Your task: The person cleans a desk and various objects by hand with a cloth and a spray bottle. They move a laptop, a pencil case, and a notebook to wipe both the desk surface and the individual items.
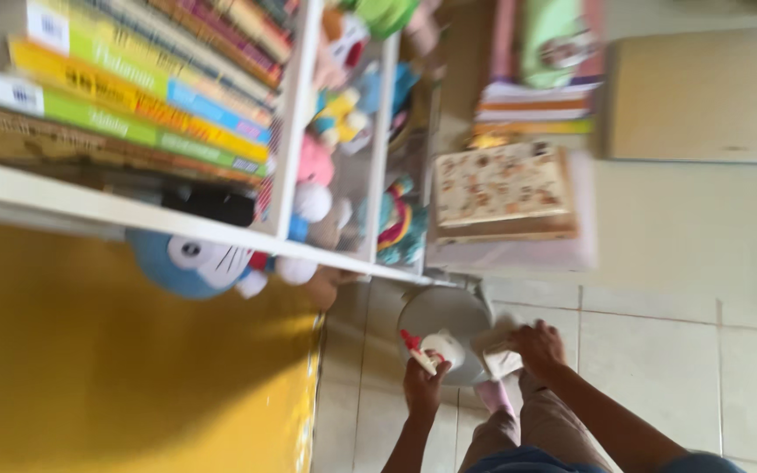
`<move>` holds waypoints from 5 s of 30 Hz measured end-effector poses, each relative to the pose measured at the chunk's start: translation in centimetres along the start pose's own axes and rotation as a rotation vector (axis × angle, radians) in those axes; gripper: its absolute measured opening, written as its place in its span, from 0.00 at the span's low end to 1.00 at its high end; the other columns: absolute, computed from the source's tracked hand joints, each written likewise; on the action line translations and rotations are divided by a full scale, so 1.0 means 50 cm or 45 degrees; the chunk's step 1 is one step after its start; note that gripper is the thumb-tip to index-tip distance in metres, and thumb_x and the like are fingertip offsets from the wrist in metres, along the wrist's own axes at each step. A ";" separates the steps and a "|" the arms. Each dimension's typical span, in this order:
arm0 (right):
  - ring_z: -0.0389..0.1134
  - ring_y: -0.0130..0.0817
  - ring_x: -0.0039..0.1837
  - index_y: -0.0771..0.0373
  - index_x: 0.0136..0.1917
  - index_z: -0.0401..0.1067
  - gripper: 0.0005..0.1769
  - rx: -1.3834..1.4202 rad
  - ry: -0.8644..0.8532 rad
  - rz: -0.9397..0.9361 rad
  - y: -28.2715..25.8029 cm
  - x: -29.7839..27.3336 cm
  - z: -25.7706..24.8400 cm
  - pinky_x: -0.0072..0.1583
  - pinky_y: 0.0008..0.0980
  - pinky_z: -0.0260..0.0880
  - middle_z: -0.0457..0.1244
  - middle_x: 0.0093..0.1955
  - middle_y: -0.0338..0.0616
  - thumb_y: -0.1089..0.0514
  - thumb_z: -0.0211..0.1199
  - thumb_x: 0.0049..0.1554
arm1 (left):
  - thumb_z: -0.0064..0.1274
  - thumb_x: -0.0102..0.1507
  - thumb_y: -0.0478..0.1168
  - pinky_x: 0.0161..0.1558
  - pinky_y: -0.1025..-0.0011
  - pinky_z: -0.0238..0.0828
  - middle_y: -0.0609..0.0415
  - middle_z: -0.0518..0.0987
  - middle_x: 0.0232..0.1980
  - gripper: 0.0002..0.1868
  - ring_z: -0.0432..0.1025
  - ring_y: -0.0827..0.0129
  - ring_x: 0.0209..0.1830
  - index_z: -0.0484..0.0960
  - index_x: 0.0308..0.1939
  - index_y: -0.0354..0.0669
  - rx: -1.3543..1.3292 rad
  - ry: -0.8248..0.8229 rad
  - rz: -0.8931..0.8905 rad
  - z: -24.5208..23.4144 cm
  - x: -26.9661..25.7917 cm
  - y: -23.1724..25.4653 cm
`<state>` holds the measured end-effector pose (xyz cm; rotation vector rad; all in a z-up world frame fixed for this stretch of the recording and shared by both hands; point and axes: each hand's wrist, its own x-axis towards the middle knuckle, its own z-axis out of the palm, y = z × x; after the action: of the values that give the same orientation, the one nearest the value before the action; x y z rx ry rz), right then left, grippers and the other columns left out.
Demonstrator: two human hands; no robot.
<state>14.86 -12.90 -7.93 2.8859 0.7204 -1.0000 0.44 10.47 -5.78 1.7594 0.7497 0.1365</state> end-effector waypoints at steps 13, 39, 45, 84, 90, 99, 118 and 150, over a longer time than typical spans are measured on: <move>0.64 0.45 0.66 0.62 0.76 0.61 0.31 2.878 0.216 0.590 0.252 -0.387 -0.023 0.66 0.52 0.65 0.63 0.68 0.51 0.45 0.45 0.67 | 0.59 0.66 0.41 0.42 0.72 0.73 0.54 0.82 0.44 0.22 0.77 0.72 0.40 0.77 0.62 0.38 -0.121 -0.696 0.419 0.168 -0.053 0.357; 0.62 0.62 0.71 0.42 0.81 0.58 0.30 1.264 1.120 1.159 1.105 -0.568 -0.388 0.68 0.61 0.62 0.59 0.75 0.57 0.46 0.49 0.66 | 0.49 0.66 0.65 0.23 0.70 0.72 0.55 0.75 0.26 0.28 0.73 0.71 0.18 0.77 0.42 0.41 0.274 -1.025 0.252 0.971 -0.224 0.858; 0.36 0.65 0.82 0.49 0.82 0.41 0.62 0.793 0.567 1.135 1.151 -0.402 -0.374 0.74 0.71 0.40 0.35 0.84 0.57 0.27 0.69 0.48 | 0.45 0.65 0.69 0.24 0.70 0.72 0.54 0.75 0.25 0.31 0.74 0.69 0.16 0.76 0.43 0.43 0.370 -1.045 0.153 1.067 -0.157 0.906; 0.67 0.36 0.69 0.44 0.60 0.75 0.19 0.230 0.881 -0.095 1.384 -0.333 -0.434 0.70 0.45 0.65 0.68 0.66 0.35 0.63 0.52 0.62 | 0.55 0.67 0.57 0.27 0.72 0.71 0.55 0.79 0.33 0.23 0.74 0.73 0.22 0.75 0.47 0.39 -0.064 -0.426 0.254 1.342 -0.130 0.975; 0.67 0.41 0.70 0.39 0.79 0.54 0.44 0.818 0.005 0.081 1.523 -0.323 -0.505 0.72 0.42 0.66 0.63 0.73 0.38 0.52 0.67 0.53 | 0.55 0.67 0.54 0.27 0.74 0.72 0.57 0.80 0.35 0.23 0.74 0.76 0.24 0.74 0.52 0.38 -0.145 -0.421 0.291 1.345 -0.128 0.962; 0.50 0.56 0.79 0.40 0.82 0.46 0.62 0.163 0.449 0.107 1.459 -0.277 -0.535 0.75 0.62 0.45 0.51 0.78 0.55 0.23 0.68 0.42 | 0.58 0.67 0.52 0.31 0.75 0.71 0.57 0.79 0.33 0.24 0.72 0.77 0.27 0.75 0.56 0.36 -0.249 -0.370 0.299 1.334 -0.151 0.938; 0.62 0.51 0.67 0.41 0.78 0.60 0.37 -0.258 1.020 -0.264 1.393 -0.192 -0.444 0.62 0.58 0.63 0.58 0.67 0.53 0.33 0.59 0.59 | 0.59 0.68 0.45 0.48 0.70 0.75 0.51 0.81 0.47 0.22 0.77 0.69 0.44 0.75 0.61 0.36 -0.124 -0.334 0.499 1.316 -0.152 0.949; 0.72 0.41 0.56 0.41 0.71 0.68 0.36 0.377 0.522 -0.088 1.424 -0.315 -0.492 0.56 0.47 0.75 0.66 0.63 0.42 0.63 0.57 0.50 | 0.65 0.64 0.38 0.44 0.73 0.76 0.52 0.80 0.54 0.28 0.75 0.74 0.40 0.73 0.66 0.40 -0.149 -0.500 0.561 1.291 -0.137 0.941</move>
<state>48.51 -79.55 10.71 3.3996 0.7441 -0.5591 43.92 -52.93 17.03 1.7433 0.0640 0.1221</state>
